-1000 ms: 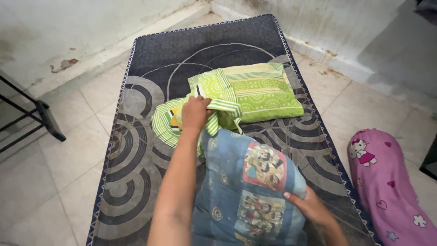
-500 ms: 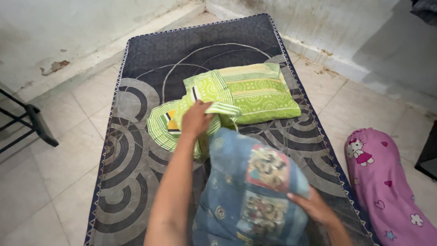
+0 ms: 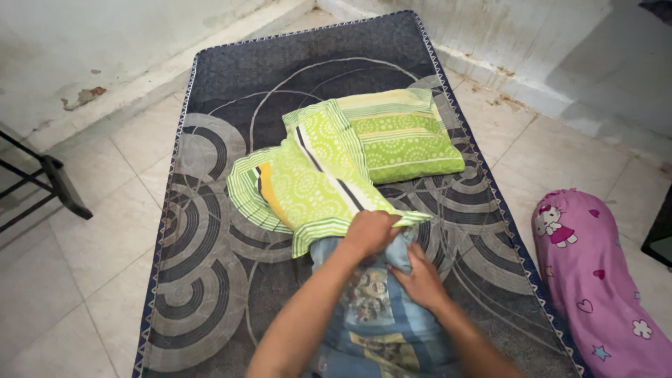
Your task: The person inserts a pillow into a pillowcase by hand and smooths the case over the pillow.
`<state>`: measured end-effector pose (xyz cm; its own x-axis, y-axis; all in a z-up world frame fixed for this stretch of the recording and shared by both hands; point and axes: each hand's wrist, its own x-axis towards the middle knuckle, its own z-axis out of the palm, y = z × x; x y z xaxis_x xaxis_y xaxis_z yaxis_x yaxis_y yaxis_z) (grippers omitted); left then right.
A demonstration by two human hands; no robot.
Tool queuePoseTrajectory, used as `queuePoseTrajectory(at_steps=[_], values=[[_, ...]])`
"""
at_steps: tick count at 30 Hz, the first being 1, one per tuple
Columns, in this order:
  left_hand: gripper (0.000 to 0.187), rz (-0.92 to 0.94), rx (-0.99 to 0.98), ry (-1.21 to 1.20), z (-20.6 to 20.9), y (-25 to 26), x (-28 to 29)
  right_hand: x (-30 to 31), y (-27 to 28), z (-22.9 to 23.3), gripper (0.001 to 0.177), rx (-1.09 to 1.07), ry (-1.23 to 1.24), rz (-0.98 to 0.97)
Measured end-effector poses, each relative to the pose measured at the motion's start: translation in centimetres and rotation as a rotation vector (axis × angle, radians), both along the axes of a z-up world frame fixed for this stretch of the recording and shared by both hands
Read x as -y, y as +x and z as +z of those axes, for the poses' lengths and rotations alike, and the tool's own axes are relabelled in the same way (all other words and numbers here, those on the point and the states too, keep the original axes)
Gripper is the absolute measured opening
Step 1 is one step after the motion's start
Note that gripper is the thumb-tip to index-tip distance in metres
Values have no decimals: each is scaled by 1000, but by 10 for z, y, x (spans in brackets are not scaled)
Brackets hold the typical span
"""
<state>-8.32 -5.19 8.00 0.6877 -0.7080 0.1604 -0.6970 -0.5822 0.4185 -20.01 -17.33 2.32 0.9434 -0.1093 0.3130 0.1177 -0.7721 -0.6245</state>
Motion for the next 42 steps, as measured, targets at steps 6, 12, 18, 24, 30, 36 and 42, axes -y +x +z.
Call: queuePoseTrajectory(at_steps=[6,12,18,24,30,36,42], values=[[19,-175,79,108,-33,-36,29,15,15,-91,57,-164,127,85],[35,-255,-44,41,-45,-91,0,51,33,-227,57,-167,181,-12],[52,54,-42,7,-38,-66,-45,82,23,-249,56,112,-90,-12],[41,517,405,-176,-102,-12,-75,86,3,-212,49,10,212,2],[25,412,-233,-229,-159,-17,-96,101,7,-185,44,-150,454,-304],[30,383,-517,-224,-137,-103,-106,125,18,-220,47,-247,663,-506],[34,407,-254,-139,-141,-77,-117,124,7,-225,52,-228,533,-435]])
